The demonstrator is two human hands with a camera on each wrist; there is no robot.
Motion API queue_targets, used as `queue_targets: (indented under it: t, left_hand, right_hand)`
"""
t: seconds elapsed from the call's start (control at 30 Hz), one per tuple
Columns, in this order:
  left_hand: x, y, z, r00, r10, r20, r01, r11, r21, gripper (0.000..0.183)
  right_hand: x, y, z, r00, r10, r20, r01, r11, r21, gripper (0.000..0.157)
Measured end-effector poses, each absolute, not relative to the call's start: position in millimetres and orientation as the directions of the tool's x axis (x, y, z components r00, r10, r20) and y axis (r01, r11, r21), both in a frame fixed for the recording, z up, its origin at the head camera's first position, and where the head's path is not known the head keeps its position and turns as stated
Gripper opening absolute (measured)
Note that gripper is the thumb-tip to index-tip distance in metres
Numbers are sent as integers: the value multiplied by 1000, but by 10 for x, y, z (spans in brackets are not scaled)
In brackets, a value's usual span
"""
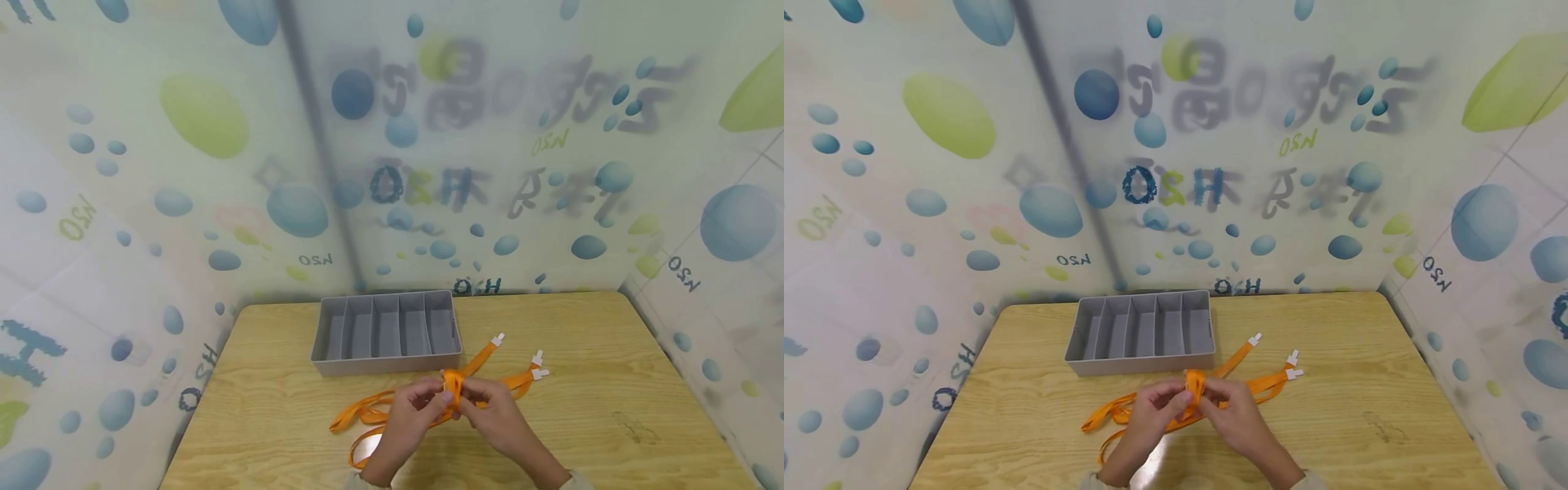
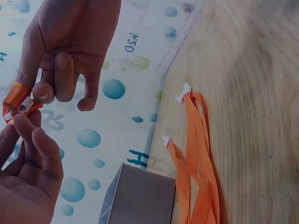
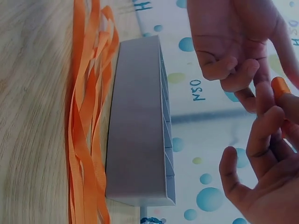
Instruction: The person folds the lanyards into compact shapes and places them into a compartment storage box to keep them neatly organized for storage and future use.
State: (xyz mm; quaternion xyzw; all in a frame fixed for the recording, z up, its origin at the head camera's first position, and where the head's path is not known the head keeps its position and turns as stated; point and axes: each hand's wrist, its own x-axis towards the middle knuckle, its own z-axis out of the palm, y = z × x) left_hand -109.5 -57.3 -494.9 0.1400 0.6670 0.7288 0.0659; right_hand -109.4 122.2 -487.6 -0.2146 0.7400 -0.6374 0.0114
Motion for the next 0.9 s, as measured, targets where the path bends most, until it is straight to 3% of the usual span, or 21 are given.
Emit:
queue_targets:
  t: [0.2, 0.47, 0.9]
  left_hand:
    - [-1108, -594, -4953, -953, 283, 107, 77, -113, 991, 21]
    - [-1111, -639, -4905, -948, 316, 37, -7, -136, 991, 25]
    - [-1120, -657, -4913, -959, 283, -2, -41, -130, 991, 27]
  right_hand:
    - [-1086, 1205, -4877, -883, -333, 329, -383, 111, -917, 12]
    - [-1091, 1226, -4891, -866, -371, 336, -420, 174, -891, 9]
    - [-1118, 1268, -4860, -807, -504, 307, -430, 148, -890, 23]
